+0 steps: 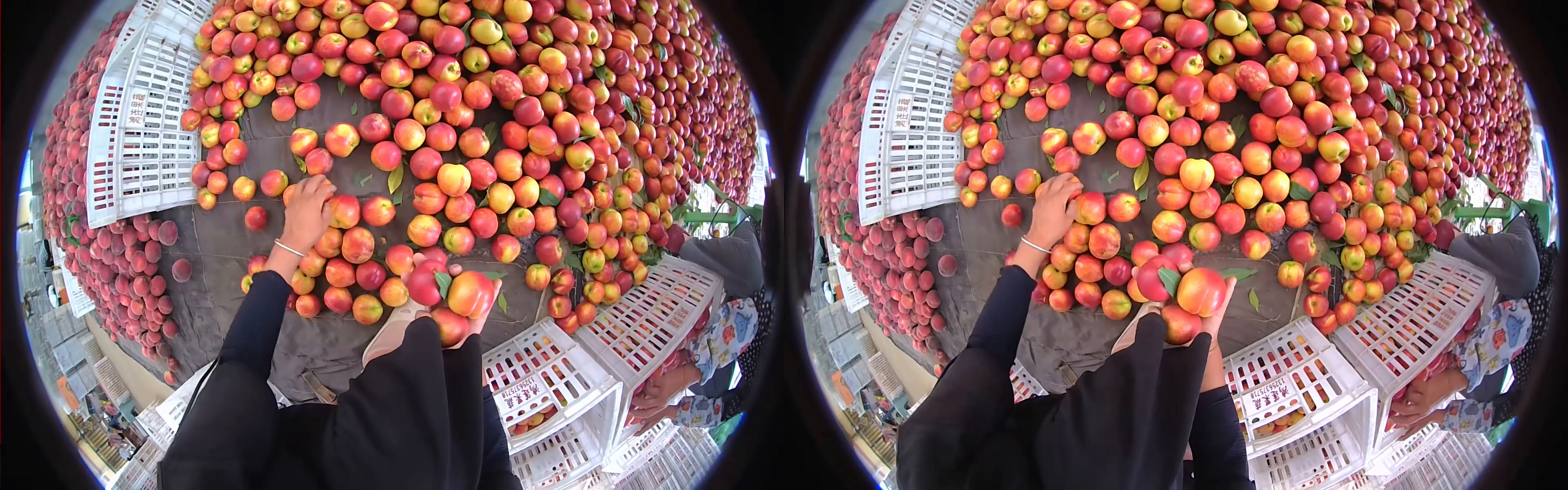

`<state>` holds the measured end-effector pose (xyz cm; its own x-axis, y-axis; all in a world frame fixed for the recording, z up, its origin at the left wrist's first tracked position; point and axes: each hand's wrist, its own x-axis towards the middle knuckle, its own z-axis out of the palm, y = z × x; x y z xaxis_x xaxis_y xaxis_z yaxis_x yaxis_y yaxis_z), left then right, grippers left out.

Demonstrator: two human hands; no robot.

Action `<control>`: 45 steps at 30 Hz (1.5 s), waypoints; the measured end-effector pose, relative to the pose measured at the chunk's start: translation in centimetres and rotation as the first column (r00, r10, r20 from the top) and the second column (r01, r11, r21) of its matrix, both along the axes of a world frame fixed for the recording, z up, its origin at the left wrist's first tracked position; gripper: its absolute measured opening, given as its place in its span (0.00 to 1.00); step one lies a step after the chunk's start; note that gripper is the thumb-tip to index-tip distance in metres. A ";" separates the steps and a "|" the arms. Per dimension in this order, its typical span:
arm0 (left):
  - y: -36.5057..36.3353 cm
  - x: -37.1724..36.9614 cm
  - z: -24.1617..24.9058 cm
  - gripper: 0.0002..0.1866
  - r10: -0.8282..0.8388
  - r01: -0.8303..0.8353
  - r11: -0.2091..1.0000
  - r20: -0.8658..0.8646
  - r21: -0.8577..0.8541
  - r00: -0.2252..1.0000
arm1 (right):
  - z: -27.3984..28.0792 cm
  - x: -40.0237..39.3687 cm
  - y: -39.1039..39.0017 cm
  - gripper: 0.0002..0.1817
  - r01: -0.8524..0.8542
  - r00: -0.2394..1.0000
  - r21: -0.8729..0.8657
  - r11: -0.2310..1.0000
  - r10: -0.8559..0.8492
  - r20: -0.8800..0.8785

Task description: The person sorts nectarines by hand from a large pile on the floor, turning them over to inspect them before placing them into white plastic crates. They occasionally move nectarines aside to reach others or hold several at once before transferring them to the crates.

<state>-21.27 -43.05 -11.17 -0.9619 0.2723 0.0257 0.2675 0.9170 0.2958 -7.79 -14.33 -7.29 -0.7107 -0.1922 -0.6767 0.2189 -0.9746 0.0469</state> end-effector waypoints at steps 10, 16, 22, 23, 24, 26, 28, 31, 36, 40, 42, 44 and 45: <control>-2.7 -0.7 -2.0 0.23 -0.090 0.123 0.985 0.246 -0.119 0.965 | 13.7 4.6 10.6 0.35 0.119 0.902 -0.099 0.988 -0.149 -0.406; -1.6 3.8 1.0 0.21 0.198 -0.197 0.975 0.002 0.099 0.980 | 18.6 21.2 16.8 0.31 0.362 0.923 0.560 0.745 -0.201 -0.329; 3.4 7.4 2.0 0.14 0.153 -0.336 0.746 0.344 0.575 0.927 | 20.9 27.2 17.2 0.34 -0.203 0.920 0.680 0.704 -0.101 0.379; 5.0 7.4 3.0 0.14 0.079 -0.364 0.703 0.441 0.611 0.894 | 20.7 27.1 17.4 0.30 -0.457 0.877 0.810 0.368 0.032 0.480; 6.4 7.5 3.2 0.14 -0.011 -0.323 0.697 0.460 0.640 0.888 | 20.7 26.2 17.5 0.26 -0.633 0.768 0.774 -0.033 0.101 0.632; 10.0 8.0 4.2 0.14 -0.073 -0.321 0.632 0.466 0.706 0.882 | 21.3 22.3 16.8 0.17 -0.541 0.792 0.760 -0.360 0.085 0.604; 13.4 7.8 8.0 0.15 -0.207 -0.255 0.647 0.488 0.718 0.848 | 21.9 16.4 14.8 0.15 -0.185 0.962 0.964 -0.191 0.165 0.217; 16.7 7.6 13.0 0.20 -0.511 -0.230 0.484 0.486 0.844 0.709 | 17.6 9.0 11.0 0.32 -0.062 0.934 0.926 0.372 0.349 -0.078; 15.5 4.0 8.7 0.22 -0.344 0.160 0.792 0.216 0.589 0.914 | 8.4 3.9 4.6 0.23 -0.104 0.984 0.085 0.991 0.115 -0.135; 8.9 2.8 -1.4 0.30 -0.278 0.291 0.956 0.184 -0.046 0.943 | 6.2 4.5 2.8 0.18 -0.009 0.995 -0.007 1.000 0.008 -0.096; 8.0 2.1 -3.3 0.28 -0.294 0.307 0.951 0.215 -0.027 0.931 | 5.8 5.6 3.3 0.18 0.014 0.993 0.017 1.000 -0.012 -0.115; 7.6 2.0 -4.9 0.27 -0.315 0.325 0.946 0.230 -0.006 0.921 | 6.9 7.2 4.6 0.18 0.023 0.989 0.067 0.997 -0.013 -0.150; 7.5 1.7 -5.5 0.25 -0.253 0.201 0.956 0.251 0.216 0.934 | 8.3 8.0 5.3 0.19 0.033 0.993 0.087 0.996 -0.023 -0.113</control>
